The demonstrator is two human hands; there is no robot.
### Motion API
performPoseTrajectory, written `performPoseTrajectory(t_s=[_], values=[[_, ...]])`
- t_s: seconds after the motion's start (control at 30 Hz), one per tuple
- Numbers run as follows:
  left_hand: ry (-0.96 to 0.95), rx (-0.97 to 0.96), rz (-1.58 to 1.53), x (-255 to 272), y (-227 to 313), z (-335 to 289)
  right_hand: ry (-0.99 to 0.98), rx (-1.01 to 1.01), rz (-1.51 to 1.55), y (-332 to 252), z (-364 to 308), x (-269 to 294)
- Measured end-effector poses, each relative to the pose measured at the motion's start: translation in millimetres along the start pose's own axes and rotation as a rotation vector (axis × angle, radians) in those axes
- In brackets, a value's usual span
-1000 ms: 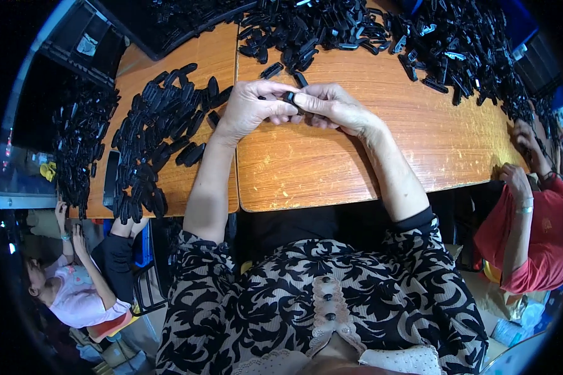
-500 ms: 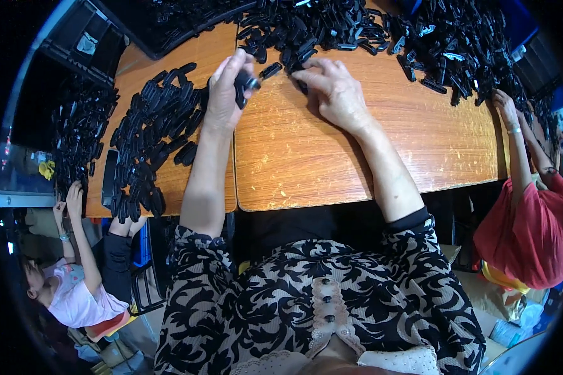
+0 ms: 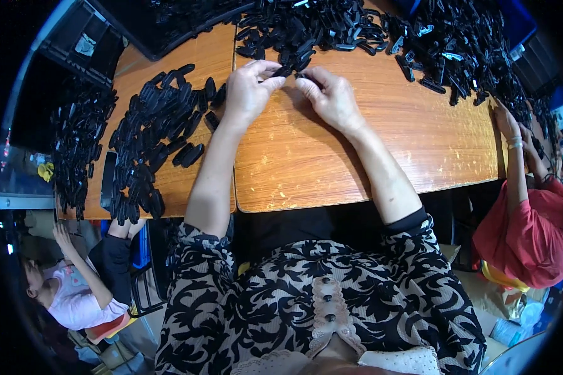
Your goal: The person assembles plastic components by hand, repeatedly picking up individual pieces from the table and fitting them together.
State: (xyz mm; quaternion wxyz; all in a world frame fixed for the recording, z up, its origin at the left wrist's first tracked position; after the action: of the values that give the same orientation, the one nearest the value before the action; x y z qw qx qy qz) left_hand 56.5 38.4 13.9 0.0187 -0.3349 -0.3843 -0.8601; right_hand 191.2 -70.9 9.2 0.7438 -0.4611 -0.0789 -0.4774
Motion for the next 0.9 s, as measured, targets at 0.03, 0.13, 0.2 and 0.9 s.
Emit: performPoseTrajectory(t_s=[0.03, 0.13, 0.2, 0.9], values=[[-0.092, 0.123, -0.288, 1.0, 2.6, -2.2, -0.001, -0.004, 0.000, -2.1, 1.6, 3.9], [-0.218, 0.263, -0.604, -6.5, 7.7, -16.2, -0.418, -0.471, 0.746, 9.8, -2.5, -10.0], [-0.258, 0.286, -0.615, -8.4, 12.9, -22.5, -0.452, -0.497, 0.707, 14.5, -4.9, -7.9], [-0.314, 0.178, -0.501, -11.1, 23.1, -30.2, -0.670, -0.649, 0.500, 8.5, -5.8, -1.4]])
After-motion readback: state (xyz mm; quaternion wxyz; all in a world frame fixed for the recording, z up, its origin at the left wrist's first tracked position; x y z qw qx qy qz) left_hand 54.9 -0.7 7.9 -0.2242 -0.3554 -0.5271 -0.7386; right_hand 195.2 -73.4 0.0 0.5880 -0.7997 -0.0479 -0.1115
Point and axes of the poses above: each hand's wrist, its own z-axis towards the middle knuckle, its own x-axis out of the back of the hand, y = z × x, the point moved 5 cm from there along z, towards the middle knuckle, and after that the axes turned 10 degrees about -z, right-handed, at the moved point
